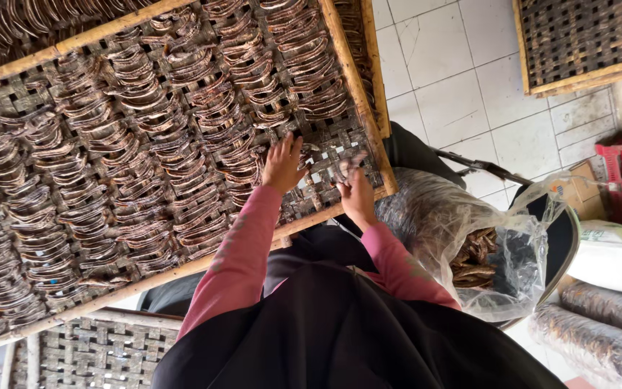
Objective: The person picks up handfuls of dried food items from bamboo trays and places them into plastic bags.
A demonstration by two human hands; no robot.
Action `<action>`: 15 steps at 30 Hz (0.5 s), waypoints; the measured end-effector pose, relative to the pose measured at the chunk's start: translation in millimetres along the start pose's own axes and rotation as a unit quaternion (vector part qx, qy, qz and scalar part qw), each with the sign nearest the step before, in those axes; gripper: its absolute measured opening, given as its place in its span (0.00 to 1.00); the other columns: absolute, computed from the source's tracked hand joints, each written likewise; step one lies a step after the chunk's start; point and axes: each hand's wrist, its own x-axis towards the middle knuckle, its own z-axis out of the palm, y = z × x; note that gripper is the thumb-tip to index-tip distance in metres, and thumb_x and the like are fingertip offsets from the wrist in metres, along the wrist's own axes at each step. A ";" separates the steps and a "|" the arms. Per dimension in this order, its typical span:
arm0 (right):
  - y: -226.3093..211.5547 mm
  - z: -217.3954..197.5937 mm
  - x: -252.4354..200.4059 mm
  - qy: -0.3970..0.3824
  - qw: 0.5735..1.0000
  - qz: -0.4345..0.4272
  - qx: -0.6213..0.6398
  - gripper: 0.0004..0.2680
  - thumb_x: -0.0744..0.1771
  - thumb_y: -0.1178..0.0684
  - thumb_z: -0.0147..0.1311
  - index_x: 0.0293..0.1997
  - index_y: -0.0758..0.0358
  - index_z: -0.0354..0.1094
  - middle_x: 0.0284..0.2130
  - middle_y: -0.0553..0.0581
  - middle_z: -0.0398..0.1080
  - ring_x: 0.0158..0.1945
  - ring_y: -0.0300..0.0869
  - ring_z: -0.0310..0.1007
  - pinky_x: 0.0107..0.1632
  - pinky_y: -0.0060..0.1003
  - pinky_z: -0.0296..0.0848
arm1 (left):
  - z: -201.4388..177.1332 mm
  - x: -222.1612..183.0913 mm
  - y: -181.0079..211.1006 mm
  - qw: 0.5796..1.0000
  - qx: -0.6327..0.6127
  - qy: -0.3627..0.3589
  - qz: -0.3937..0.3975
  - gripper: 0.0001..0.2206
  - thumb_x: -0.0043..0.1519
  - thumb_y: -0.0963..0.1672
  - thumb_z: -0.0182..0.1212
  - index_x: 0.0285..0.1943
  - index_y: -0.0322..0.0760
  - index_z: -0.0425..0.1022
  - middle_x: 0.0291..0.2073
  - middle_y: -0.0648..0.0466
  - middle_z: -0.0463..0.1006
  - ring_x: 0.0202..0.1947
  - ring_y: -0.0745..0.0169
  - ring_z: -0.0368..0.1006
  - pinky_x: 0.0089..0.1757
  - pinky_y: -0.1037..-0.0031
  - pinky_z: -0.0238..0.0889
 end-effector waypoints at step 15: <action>-80.0 -334.1 -106.1 0.007 0.931 0.073 0.357 0.13 0.67 0.58 0.62 0.56 0.62 0.66 0.45 0.49 0.71 0.46 0.35 0.71 0.49 0.32 0.70 | 60.5 -39.2 6.4 0.992 0.114 -0.047 -0.032 0.25 0.66 0.37 0.56 0.74 0.34 0.59 0.53 0.42 0.75 0.54 0.48 0.74 0.52 0.59 0.70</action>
